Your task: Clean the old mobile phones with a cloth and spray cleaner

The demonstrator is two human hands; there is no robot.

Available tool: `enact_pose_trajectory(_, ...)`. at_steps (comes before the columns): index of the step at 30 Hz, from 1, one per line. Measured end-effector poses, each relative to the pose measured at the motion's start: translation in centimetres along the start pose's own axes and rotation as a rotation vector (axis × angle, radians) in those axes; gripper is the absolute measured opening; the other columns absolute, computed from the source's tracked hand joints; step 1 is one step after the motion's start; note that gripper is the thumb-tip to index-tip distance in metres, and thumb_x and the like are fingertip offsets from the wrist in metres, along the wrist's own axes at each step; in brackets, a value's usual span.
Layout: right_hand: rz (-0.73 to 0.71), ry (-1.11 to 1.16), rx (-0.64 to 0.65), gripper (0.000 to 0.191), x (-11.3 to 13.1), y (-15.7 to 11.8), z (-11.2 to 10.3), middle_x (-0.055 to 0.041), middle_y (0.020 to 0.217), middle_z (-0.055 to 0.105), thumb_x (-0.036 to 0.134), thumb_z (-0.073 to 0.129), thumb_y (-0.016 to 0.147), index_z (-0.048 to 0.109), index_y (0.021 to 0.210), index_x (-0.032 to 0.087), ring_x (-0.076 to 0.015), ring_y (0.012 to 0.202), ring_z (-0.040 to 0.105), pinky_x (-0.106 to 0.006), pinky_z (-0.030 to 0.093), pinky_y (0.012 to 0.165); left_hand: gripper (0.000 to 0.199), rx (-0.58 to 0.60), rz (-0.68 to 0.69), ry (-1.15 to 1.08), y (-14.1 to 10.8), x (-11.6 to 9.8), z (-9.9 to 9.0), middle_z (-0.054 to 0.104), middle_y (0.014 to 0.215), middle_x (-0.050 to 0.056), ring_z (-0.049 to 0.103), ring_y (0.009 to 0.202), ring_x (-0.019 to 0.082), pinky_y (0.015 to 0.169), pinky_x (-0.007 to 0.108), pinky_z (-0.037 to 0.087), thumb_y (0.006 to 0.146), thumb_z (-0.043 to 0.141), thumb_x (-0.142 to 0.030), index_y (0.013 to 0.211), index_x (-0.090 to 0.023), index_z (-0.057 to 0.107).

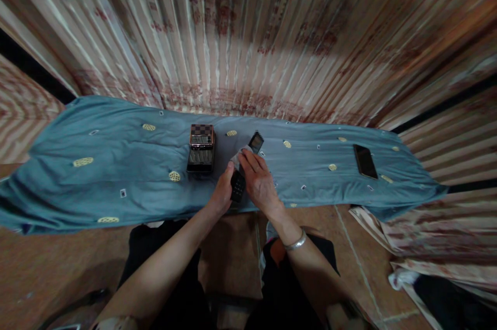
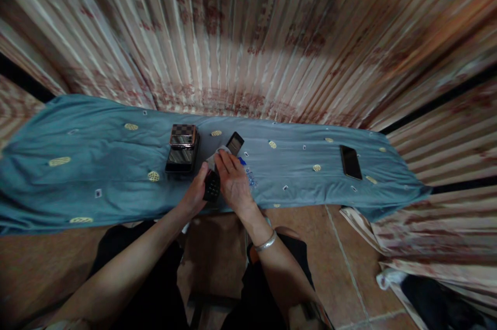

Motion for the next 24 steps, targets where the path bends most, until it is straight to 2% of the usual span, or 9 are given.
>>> enact_pose_trajectory(6, 0.029, -0.072, 0.045, 0.055, -1.4, 0.3, 0.6, -0.0178, 0.153, 0.054, 0.003, 0.044, 0.095, 0.050, 0.150, 0.007, -0.0281, 0.146, 0.046, -0.048, 0.042, 0.121, 0.054, -0.014, 0.037, 0.154, -0.4, -0.2, -0.1, 0.078, 0.113, 0.008, 0.064, 0.123, 0.028, 0.110, 0.039, 0.045, 0.082, 0.070, -0.063, 0.108, -0.015, 0.076)
enact_pose_trajectory(9, 0.061, -0.081, 0.051, 0.055, -2.4, 0.7, 0.6, -0.0177, 0.152, 0.055, 0.003, 0.043, 0.095, 0.050, 0.149, 0.007, -0.0283, 0.147, 0.045, -0.048, 0.042, 0.121, 0.068, 0.012, -0.003, 0.225, -0.8, -0.2, 0.0, 0.079, 0.100, 0.009, 0.072, 0.096, 0.026, 0.087, 0.036, 0.055, 0.079, 0.068, -0.071, 0.114, -0.014, 0.074)
enact_pose_trajectory(11, 0.097, -0.069, 0.011, 0.054, -3.2, 0.9, 0.2, -0.0177, 0.152, 0.055, 0.003, 0.041, 0.095, 0.052, 0.148, 0.008, -0.0279, 0.145, 0.046, -0.048, 0.043, 0.120, 0.076, 0.034, -0.047, 0.247, -1.1, -0.1, 0.0, 0.078, 0.089, 0.008, 0.072, 0.078, 0.022, 0.070, 0.033, 0.055, 0.077, 0.067, -0.074, 0.121, -0.012, 0.072)
enact_pose_trajectory(13, 0.139, -0.055, -0.036, 0.054, -3.8, 1.1, -0.1, -0.0183, 0.152, 0.055, 0.003, 0.040, 0.095, 0.053, 0.147, 0.007, -0.0275, 0.142, 0.048, -0.046, 0.044, 0.119, 0.080, 0.039, -0.073, 0.256, -1.4, -0.1, 0.0, 0.077, 0.081, 0.007, 0.070, 0.069, 0.020, 0.063, 0.029, 0.052, 0.077, 0.067, -0.074, 0.126, -0.011, 0.070)
enact_pose_trajectory(17, 0.170, -0.022, -0.058, 0.056, -4.2, 1.3, -0.1, -0.0190, 0.155, 0.051, 0.005, 0.041, 0.095, 0.049, 0.151, 0.007, -0.0270, 0.146, 0.044, -0.046, 0.042, 0.121, 0.077, 0.046, -0.094, 0.227, -1.7, -0.5, 0.1, 0.077, 0.078, 0.008, 0.071, 0.068, 0.019, 0.061, 0.027, 0.052, 0.080, 0.069, -0.069, 0.128, -0.008, 0.068)
enact_pose_trajectory(20, 0.157, 0.006, -0.072, 0.059, -4.0, 1.3, 0.1, -0.0174, 0.158, 0.048, 0.005, 0.038, 0.095, 0.044, 0.154, 0.009, -0.0261, 0.149, 0.040, -0.047, 0.040, 0.123, 0.065, 0.034, -0.109, 0.166, -1.8, -0.7, 0.2, 0.078, 0.083, 0.009, 0.074, 0.073, 0.020, 0.066, 0.028, 0.055, 0.085, 0.068, -0.061, 0.125, -0.009, 0.068)
enact_pose_trajectory(24, 0.187, 0.050, -0.132, 0.063, -4.3, 1.2, 0.1, -0.0160, 0.156, 0.050, 0.004, 0.035, 0.094, 0.041, 0.157, 0.015, -0.0258, 0.148, 0.042, -0.049, 0.043, 0.121, 0.054, 0.037, -0.167, 0.090, -2.0, -0.6, 0.4, 0.079, 0.088, 0.010, 0.076, 0.076, 0.021, 0.070, 0.031, 0.059, 0.091, 0.066, -0.053, 0.124, -0.010, 0.069)
Point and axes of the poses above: each hand's wrist, its own y-axis towards the middle knuckle, its own z-axis out of the palm, x = y × z, the point moved 5 cm from there along y, towards the middle knuckle
